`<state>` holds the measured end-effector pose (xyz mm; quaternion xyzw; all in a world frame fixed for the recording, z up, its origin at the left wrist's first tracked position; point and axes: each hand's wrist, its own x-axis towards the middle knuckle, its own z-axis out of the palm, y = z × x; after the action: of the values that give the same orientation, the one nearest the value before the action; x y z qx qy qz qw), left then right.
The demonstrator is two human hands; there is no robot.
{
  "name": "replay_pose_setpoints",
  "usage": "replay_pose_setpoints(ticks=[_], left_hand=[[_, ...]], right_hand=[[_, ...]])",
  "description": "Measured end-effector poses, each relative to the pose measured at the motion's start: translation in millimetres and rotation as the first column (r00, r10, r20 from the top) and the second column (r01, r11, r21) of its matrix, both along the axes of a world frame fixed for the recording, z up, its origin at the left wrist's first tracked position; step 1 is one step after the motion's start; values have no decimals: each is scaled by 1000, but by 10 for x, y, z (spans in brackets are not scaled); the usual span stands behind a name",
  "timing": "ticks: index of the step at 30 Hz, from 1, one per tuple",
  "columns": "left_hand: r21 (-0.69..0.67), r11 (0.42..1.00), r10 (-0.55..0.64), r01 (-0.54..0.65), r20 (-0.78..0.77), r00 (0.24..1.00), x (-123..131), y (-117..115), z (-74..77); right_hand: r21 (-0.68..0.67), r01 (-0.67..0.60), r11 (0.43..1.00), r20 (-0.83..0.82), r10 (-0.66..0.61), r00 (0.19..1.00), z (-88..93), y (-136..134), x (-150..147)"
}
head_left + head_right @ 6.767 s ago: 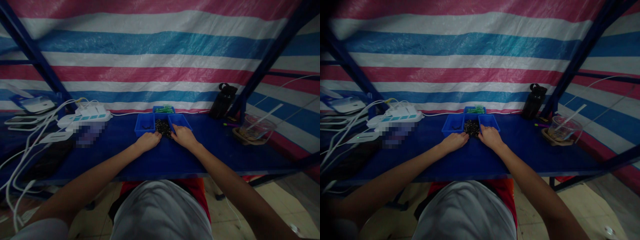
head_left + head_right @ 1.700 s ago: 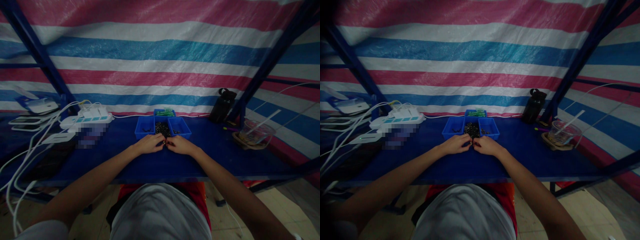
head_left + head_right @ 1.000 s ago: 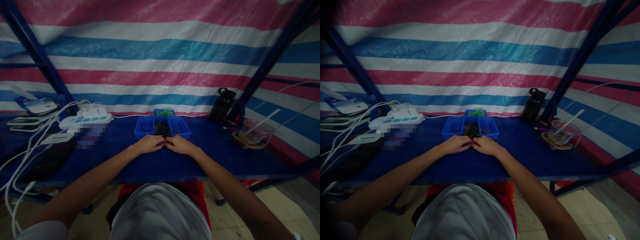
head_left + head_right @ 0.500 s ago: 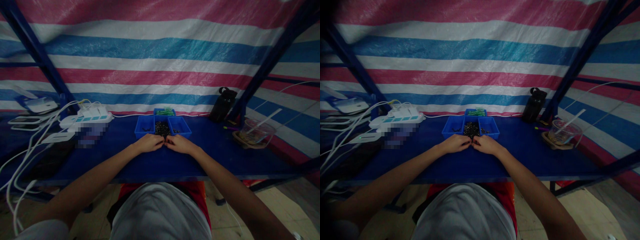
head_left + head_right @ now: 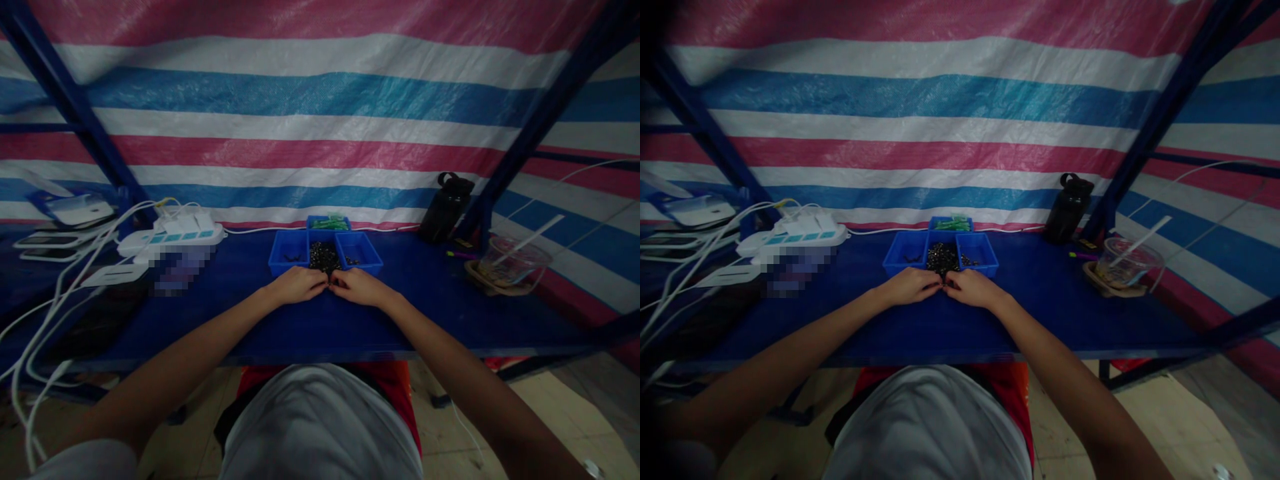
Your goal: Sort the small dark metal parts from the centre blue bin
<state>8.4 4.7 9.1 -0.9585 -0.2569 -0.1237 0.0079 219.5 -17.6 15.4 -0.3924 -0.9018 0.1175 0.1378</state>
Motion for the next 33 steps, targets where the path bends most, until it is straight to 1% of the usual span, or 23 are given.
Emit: replay_pose_setpoints(ticks=[17,24,33], left_hand=[[-4,1000,-11,11,-12,1000,8,-3,12],[2,1000,5,-5,-8,1000,6,-2,6],[-14,1000,13,-13,-8,1000,9,-21,29]], right_hand=[[1,-4,1000,3,4,1000,-17,7,1],[-13,1,1000,7,-1,1000,-2,7,-1],[3,7,1000,13,-7,1000,4,7,-9]])
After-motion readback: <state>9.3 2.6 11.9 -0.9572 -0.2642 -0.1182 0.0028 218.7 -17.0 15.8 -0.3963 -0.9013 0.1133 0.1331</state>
